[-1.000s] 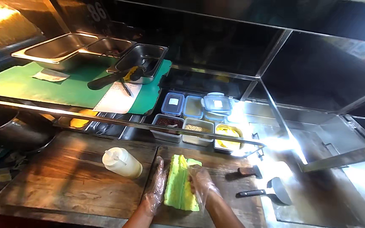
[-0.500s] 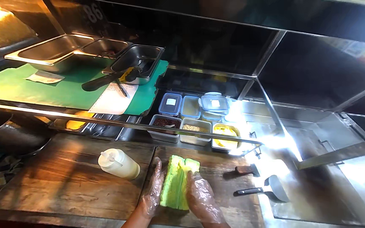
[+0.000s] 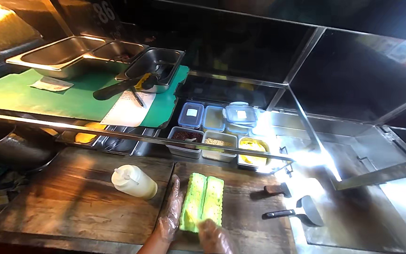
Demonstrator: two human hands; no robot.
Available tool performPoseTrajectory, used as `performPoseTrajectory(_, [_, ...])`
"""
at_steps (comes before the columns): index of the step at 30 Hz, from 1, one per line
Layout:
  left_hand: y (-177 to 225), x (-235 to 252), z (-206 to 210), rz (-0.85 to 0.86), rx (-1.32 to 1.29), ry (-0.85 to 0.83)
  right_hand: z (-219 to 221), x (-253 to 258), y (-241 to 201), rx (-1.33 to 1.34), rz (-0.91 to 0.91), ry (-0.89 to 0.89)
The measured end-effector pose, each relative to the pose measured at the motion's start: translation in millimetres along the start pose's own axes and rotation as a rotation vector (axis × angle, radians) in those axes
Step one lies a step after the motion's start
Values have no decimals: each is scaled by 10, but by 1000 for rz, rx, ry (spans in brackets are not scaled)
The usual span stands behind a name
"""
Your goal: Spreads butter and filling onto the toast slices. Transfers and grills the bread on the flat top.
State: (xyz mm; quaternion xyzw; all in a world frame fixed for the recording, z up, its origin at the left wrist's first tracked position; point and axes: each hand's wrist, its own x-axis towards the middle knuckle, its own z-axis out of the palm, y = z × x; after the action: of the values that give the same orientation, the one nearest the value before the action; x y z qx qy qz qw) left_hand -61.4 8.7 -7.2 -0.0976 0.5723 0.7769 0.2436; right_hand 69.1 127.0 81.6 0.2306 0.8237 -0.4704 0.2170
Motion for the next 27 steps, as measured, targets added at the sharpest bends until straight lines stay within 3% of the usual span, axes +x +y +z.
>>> performPoseTrajectory(2, [-3, 14, -23, -30, -1, -29, -82, 327, 31, 147, -7, 127])
performPoseTrajectory(3, [-4, 12, -8, -37, 3, -25, -134, 538, 5, 99, -20, 158])
performPoseTrajectory(5, [-1, 5, 33, -5, 72, 6, -111, 689, -56, -35, -75, 112])
performPoseTrajectory(7, [18, 32, -27, 41, 218, -4, -35, 514, -145, -4, -88, 53])
performPoseTrajectory(11, [2, 61, -14, -26, 22, -35, -197, 772, -14, 761, 115, 54])
performPoseTrajectory(13, [31, 22, 20, -37, -8, -31, -317, 874, 44, 902, 293, 56])
performPoseTrajectory(15, [18, 3, -18, -13, 27, -30, -304, 830, 122, 664, 240, 179])
performPoseTrajectory(17, [9, -11, -5, -12, 33, -28, -274, 757, 148, 188, 92, 215])
performPoseTrajectory(20, [19, -21, 17, -44, 9, -80, -154, 431, -17, -395, 53, 17])
performPoseTrajectory(22, [20, -10, 19, -53, -26, -70, 1, -3, -15, -443, 16, -51])
performPoseTrajectory(24, [36, -14, 7, -52, -58, -85, 75, -276, 103, -344, -61, 24])
performPoseTrajectory(27, [-3, -70, -33, -81, -84, -98, -31, 9, 135, -195, -56, 201])
